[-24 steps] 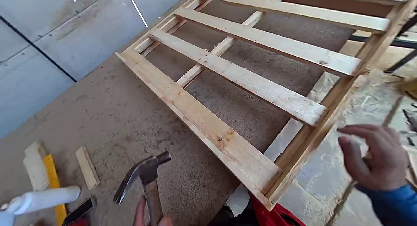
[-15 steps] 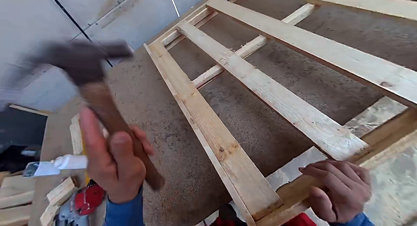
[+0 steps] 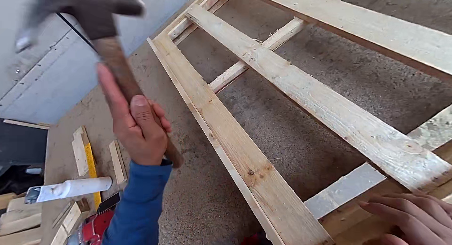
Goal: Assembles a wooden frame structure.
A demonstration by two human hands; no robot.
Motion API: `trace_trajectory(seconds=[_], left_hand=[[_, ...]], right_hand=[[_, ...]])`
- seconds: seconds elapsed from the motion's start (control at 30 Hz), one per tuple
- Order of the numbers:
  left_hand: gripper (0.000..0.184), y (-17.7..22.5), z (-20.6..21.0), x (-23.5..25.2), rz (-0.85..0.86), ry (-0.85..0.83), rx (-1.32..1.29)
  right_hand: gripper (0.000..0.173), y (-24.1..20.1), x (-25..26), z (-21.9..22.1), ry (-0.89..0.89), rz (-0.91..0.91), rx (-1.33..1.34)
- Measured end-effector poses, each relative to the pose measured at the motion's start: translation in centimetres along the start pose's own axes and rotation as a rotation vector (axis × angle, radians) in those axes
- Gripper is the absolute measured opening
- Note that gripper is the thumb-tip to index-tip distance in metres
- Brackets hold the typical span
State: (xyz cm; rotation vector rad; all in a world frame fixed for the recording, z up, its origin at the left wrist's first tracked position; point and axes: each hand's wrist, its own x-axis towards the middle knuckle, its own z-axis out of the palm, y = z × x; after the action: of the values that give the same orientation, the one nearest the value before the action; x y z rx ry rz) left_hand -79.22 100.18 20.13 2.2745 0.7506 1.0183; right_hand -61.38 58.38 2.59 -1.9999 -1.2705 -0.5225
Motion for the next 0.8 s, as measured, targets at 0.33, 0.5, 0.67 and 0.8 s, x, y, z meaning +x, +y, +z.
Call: trace_trajectory(seconds=[0.33,0.5,0.67,0.8], left_hand=[[0.056,1.5,-2.4,2.7,-0.068,-0.083,-0.031],[0.063,-5.2,1.3,-0.3,0.009,-0.133,0.172],[0.053,-1.2,-0.9,3.5,-0.305,-0.420,0.180],[0.057,1.0,-1.3,6.3,0.250,0.104,-0.094]], right_hand=[[0.054,1.1,-2.0,0.9,0.033,0.036,-0.032],[0.054,1.1,-1.8,1.1,0.053,0.042,-0.037],[0.054,1.4,-2.0,0.8,0.044,0.041,-0.026],[0.054,1.2,-1.3,1.2,0.040,0.049,-0.072]])
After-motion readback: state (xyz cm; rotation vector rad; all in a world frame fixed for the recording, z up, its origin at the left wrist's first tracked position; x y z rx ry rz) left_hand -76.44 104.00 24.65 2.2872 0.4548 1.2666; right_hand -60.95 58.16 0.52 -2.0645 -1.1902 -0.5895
